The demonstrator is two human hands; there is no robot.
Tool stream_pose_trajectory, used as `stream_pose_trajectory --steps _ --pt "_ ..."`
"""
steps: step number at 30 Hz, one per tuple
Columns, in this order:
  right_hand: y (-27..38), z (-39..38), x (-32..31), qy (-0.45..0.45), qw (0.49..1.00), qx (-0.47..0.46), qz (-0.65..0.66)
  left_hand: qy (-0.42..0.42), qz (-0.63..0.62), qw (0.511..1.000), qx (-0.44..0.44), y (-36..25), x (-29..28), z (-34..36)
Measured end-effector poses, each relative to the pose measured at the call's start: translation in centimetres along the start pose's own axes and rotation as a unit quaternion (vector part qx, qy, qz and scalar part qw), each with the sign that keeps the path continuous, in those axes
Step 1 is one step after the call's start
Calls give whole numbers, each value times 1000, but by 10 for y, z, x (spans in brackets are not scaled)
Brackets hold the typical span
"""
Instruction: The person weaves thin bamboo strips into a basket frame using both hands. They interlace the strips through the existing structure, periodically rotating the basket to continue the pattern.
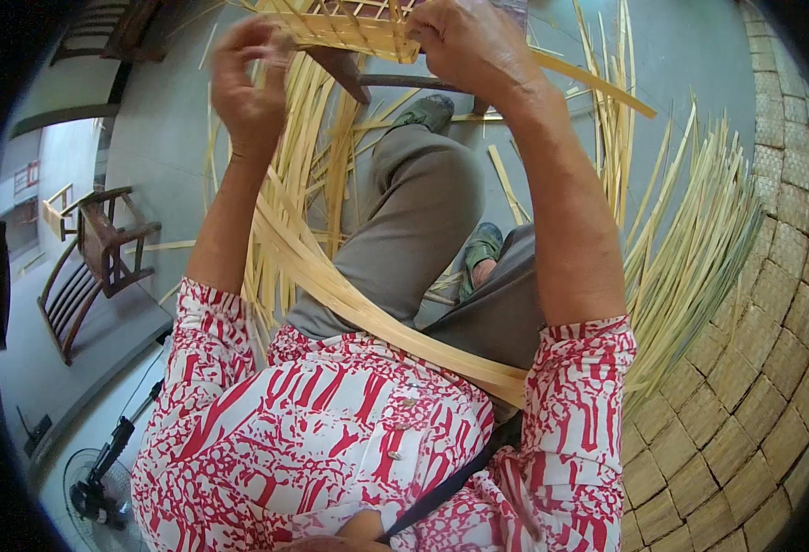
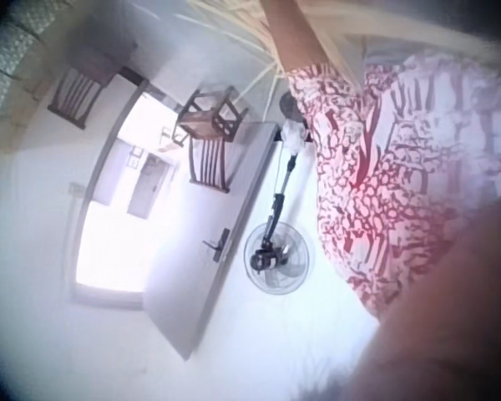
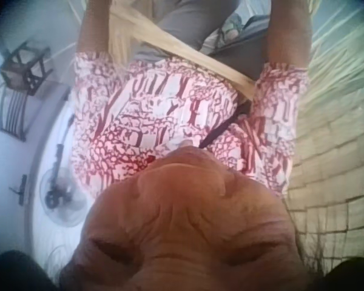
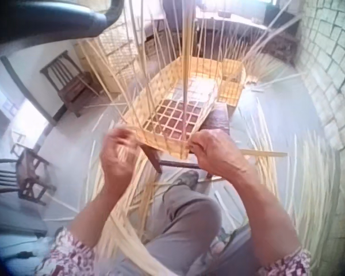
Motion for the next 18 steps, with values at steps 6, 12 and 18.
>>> stream_pose_trajectory --steps 6,12,18 --pt "10 -3 5 7 1000 -8 14 216 -35 975 24 -55 67 10" --pt "18 -4 5 29 999 -39 -19 237 -69 969 -32 -47 66 6" --pt "18 -7 8 -7 998 -59 -30 297 -62 953 -19 -43 63 10"
Point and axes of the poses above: each hand's wrist, its own z-axis towards the middle knuckle, its own x-axis out of the palm, y = z × x, the point moved 6 cm from there along z, towards the middle knuckle, and after that the axes turned 8 degrees about -y, right-handed, at the moved point
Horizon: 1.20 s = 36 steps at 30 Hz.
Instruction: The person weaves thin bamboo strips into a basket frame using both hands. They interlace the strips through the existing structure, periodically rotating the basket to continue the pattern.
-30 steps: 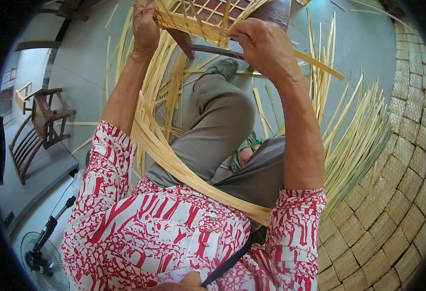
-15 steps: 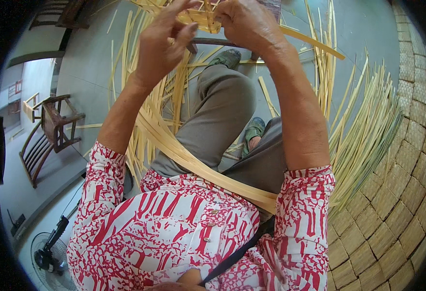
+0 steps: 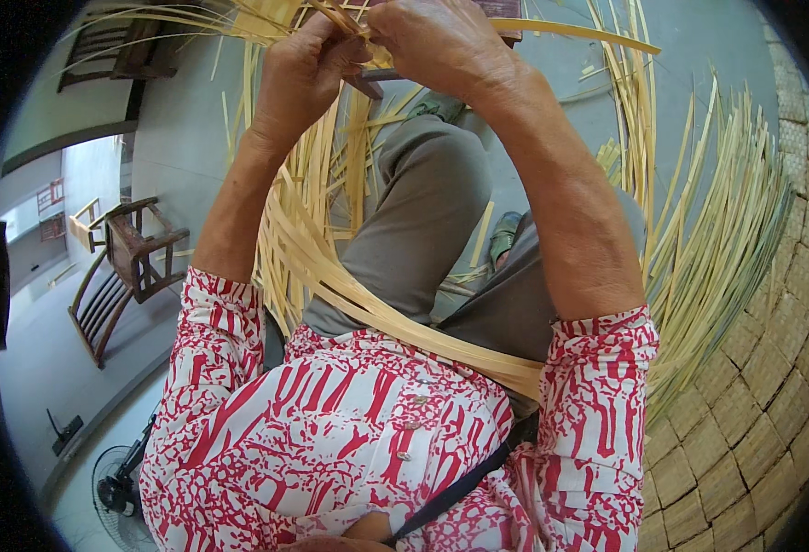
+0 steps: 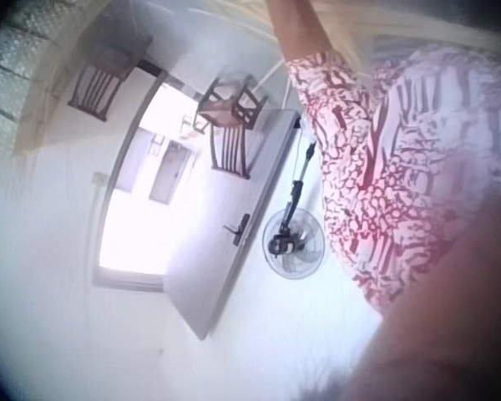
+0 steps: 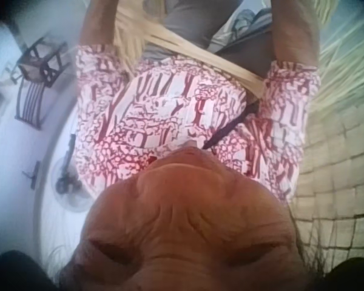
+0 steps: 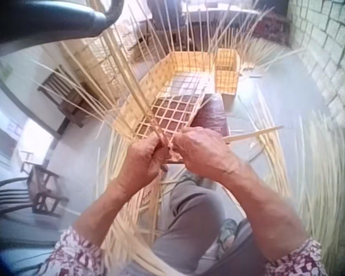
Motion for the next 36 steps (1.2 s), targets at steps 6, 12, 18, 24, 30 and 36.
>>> stream_pose_trajectory --steps 6,12,18,24,30,36 --pt "-9 -7 3 34 990 49 -127 22 11 999 36 16 -3 -9" --pt "-7 -8 8 -36 994 -28 -97 62 -57 995 50 18 -8 -18" --pt "-9 -2 16 -24 992 -63 -105 118 -17 991 62 17 -12 -22" --pt "2 3 6 8 998 -51 -25 156 -10 977 147 10 -20 -27" --pt "0 6 4 10 997 -9 -72 138 -68 985 84 18 -21 -21" --pt "12 13 -8 -98 986 -86 -107 16 -43 999 8 27 -28 -15"
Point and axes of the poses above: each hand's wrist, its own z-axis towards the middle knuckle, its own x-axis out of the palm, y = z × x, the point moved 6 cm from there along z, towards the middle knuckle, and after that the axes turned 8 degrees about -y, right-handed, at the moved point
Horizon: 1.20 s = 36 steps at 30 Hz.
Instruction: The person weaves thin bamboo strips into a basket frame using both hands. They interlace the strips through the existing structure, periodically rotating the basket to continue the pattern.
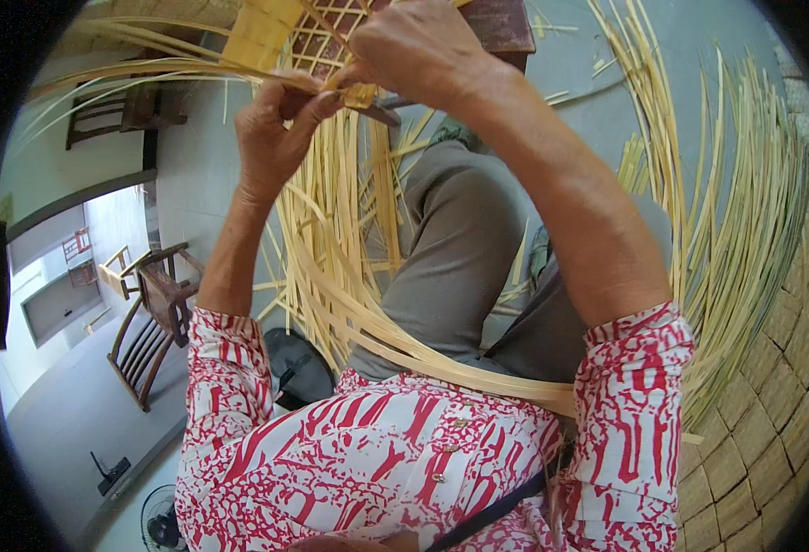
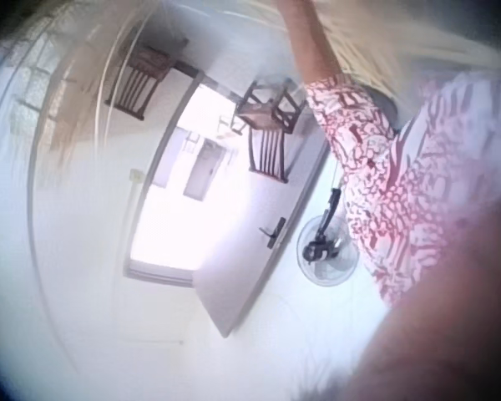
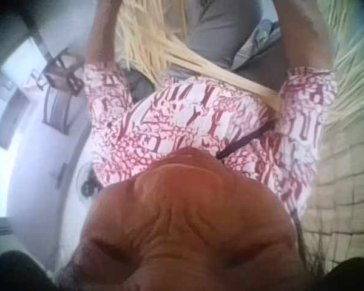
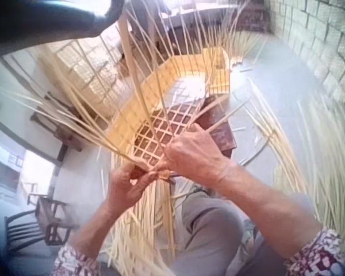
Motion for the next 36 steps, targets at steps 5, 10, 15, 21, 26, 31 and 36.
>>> stream_pose_trajectory --steps 5,10,15,21,26,31,36 --pt "9 -11 -30 -197 979 42 -14 -84 -24 993 -77 20 -3 -3" --pt "14 -41 9 -47 970 217 96 -100 -59 990 -81 38 -2 -6" --pt "-7 -55 65 -136 574 545 595 -98 -81 988 -86 44 -3 -8" --pt "-21 -76 77 -209 254 551 767 -101 -77 989 -73 33 4 -4" --pt "-14 -48 67 -71 391 475 785 -109 -112 985 -68 33 0 -12" --pt "8 -6 43 66 675 238 695 -112 -98 988 -38 32 0 -6" --pt "14 -1 38 71 703 238 667 -135 -55 989 -25 36 0 -6"
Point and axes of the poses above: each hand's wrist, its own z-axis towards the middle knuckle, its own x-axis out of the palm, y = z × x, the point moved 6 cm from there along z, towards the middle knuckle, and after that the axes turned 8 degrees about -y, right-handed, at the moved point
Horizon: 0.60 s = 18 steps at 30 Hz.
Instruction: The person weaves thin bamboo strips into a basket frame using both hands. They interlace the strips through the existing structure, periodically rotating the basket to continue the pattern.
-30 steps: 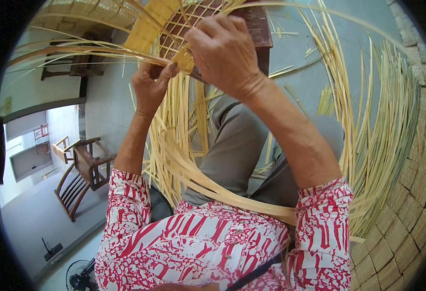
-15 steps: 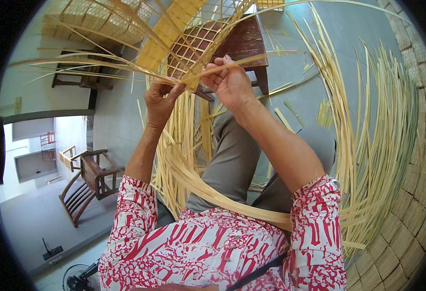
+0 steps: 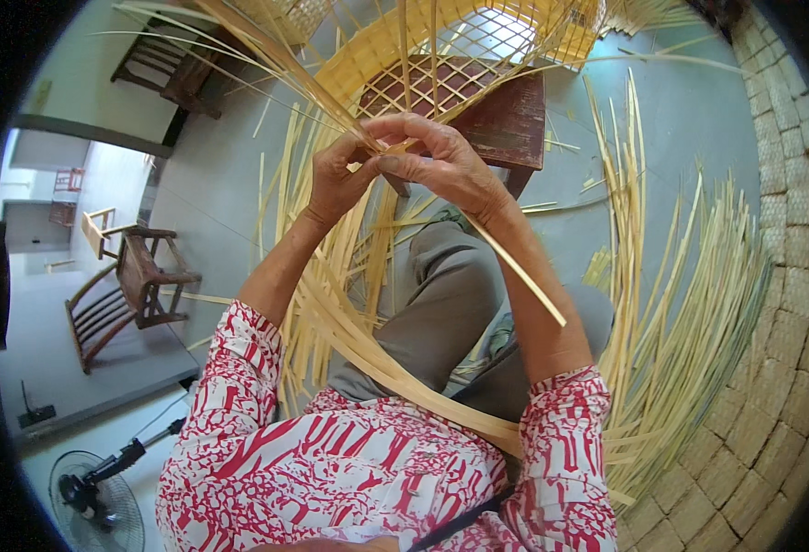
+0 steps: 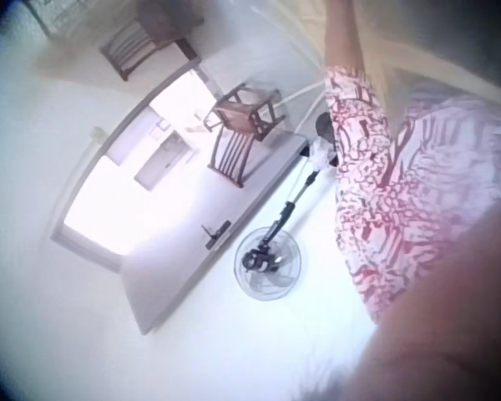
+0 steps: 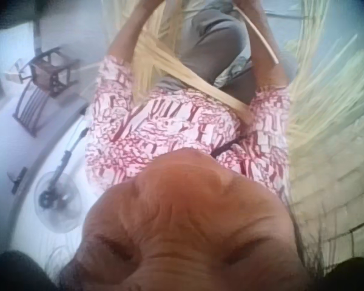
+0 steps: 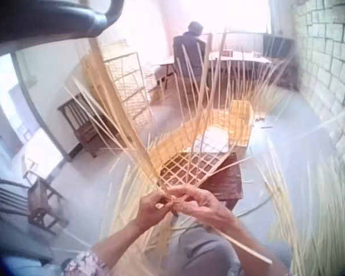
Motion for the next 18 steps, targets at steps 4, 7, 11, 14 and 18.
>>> stream_pose_trajectory --steps 4,7,11,14,18 --pt "-4 -2 3 -34 999 9 -7 -33 -47 998 -14 7 2 -1" --pt "-5 -8 -5 -158 985 -24 -68 -16 -55 997 -49 8 9 -1" --pt "-9 -17 -10 -306 948 -26 83 5 -65 997 -50 6 12 1" --pt "-9 -22 -24 -349 937 -23 -3 -5 -76 995 -59 6 12 1" --pt "24 -17 -15 -323 873 -200 -306 2 -43 999 -11 0 10 1"
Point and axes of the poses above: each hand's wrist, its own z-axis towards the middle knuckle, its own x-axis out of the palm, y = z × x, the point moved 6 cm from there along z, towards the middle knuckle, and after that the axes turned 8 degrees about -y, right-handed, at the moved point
